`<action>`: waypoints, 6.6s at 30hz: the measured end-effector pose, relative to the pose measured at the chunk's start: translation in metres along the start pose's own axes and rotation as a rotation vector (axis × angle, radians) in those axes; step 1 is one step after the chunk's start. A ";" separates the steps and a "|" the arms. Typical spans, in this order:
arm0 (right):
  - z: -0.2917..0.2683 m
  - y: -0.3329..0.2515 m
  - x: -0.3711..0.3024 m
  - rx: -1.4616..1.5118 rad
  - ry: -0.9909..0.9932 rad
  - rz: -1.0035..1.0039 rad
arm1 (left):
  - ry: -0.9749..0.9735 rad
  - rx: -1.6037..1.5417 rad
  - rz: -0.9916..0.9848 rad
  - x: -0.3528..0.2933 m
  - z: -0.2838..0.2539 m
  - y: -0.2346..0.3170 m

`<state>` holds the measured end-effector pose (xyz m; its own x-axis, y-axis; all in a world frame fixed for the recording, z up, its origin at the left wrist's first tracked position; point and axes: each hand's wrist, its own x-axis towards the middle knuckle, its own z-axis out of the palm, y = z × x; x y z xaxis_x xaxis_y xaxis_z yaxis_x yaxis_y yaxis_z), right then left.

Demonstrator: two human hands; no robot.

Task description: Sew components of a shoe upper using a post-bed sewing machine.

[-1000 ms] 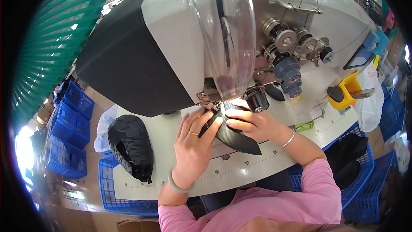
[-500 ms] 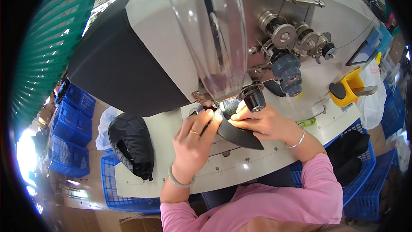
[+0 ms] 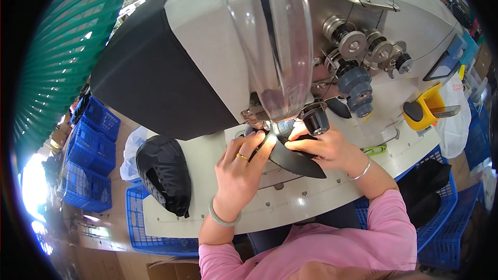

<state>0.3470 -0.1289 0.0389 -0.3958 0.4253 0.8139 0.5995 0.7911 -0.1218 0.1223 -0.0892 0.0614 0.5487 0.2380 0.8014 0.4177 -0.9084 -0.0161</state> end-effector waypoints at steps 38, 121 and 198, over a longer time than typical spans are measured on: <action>0.009 -0.008 0.001 -0.131 0.036 0.014 | 0.033 -0.003 -0.043 0.004 0.004 0.006; 0.030 -0.050 0.005 -0.220 0.090 0.259 | -0.064 -0.017 -0.022 0.017 -0.009 0.003; 0.032 -0.037 0.010 -0.087 0.078 0.310 | 0.098 -0.197 -0.317 0.016 0.006 -0.001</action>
<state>0.2986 -0.1399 0.0338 -0.1330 0.6027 0.7868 0.7415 0.5873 -0.3245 0.1353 -0.0828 0.0704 0.3389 0.4924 0.8017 0.4030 -0.8460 0.3492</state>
